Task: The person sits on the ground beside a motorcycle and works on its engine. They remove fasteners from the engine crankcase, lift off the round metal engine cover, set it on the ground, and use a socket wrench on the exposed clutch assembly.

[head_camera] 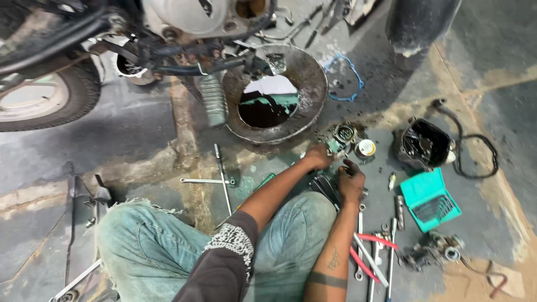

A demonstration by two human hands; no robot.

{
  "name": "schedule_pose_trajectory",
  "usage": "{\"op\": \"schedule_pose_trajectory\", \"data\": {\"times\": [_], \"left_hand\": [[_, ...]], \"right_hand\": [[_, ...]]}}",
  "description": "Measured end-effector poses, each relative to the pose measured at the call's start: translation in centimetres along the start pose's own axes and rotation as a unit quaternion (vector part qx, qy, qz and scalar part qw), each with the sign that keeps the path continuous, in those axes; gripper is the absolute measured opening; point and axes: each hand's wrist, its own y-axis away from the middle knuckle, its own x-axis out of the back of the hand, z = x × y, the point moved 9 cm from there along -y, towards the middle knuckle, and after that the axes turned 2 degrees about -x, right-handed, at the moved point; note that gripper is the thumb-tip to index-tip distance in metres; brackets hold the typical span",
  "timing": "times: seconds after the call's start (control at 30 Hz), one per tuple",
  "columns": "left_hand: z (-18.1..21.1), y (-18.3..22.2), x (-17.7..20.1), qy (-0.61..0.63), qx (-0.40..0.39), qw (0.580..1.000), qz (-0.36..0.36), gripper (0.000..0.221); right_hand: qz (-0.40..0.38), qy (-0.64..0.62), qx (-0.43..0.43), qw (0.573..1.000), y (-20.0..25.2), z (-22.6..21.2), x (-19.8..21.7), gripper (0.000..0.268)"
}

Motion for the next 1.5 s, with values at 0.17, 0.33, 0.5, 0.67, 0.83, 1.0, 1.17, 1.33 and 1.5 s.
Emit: {"op": "schedule_pose_trajectory", "data": {"times": [0.17, 0.33, 0.5, 0.67, 0.83, 1.0, 1.17, 1.33, 1.5], "left_hand": [[15.5, 12.6, 14.7, -0.190, -0.265, 0.945, 0.036, 0.047], [25.3, 22.2, 31.4, -0.289, -0.409, 0.839, 0.213, 0.017], [24.0, 27.1, 41.2, -0.266, -0.379, 0.795, 0.391, 0.017], [17.0, 33.3, 40.2, -0.249, -0.348, 0.786, 0.447, 0.016], [10.3, 38.0, 38.4, -0.180, -0.280, 0.826, 0.454, 0.022], [-1.7, 36.6, 35.4, -0.049, -0.083, 0.933, 0.346, 0.024], [3.5, 45.2, 35.3, -0.112, -0.218, 0.867, 0.435, 0.027], [-1.4, 62.0, 36.0, -0.060, -0.139, 0.752, 0.642, 0.020], [-17.3, 72.8, 32.1, 0.090, 0.094, 0.704, 0.698, 0.025]], "right_hand": [[0.016, -0.023, -0.042, 0.999, 1.0, -1.9, 0.2, 0.036], [0.009, -0.089, 0.033, 0.995, 1.8, -5.0, -0.3, 0.037], [-0.014, -0.148, 0.011, 0.989, 2.0, -5.3, -1.2, 0.036], [-0.029, -0.155, 0.015, 0.987, 1.8, -5.5, -1.4, 0.032], [-0.056, -0.150, 0.039, 0.986, 2.1, -6.2, -2.1, 0.030], [-0.077, -0.133, 0.089, 0.984, 2.5, -7.4, -1.9, 0.029], [0.001, -0.147, 0.266, 0.953, -0.8, -5.5, -1.1, 0.041], [0.017, -0.020, 0.303, 0.953, -3.6, -3.1, -1.5, 0.054], [0.044, -0.064, 0.125, 0.989, 0.6, -7.2, -2.0, 0.054]]}}
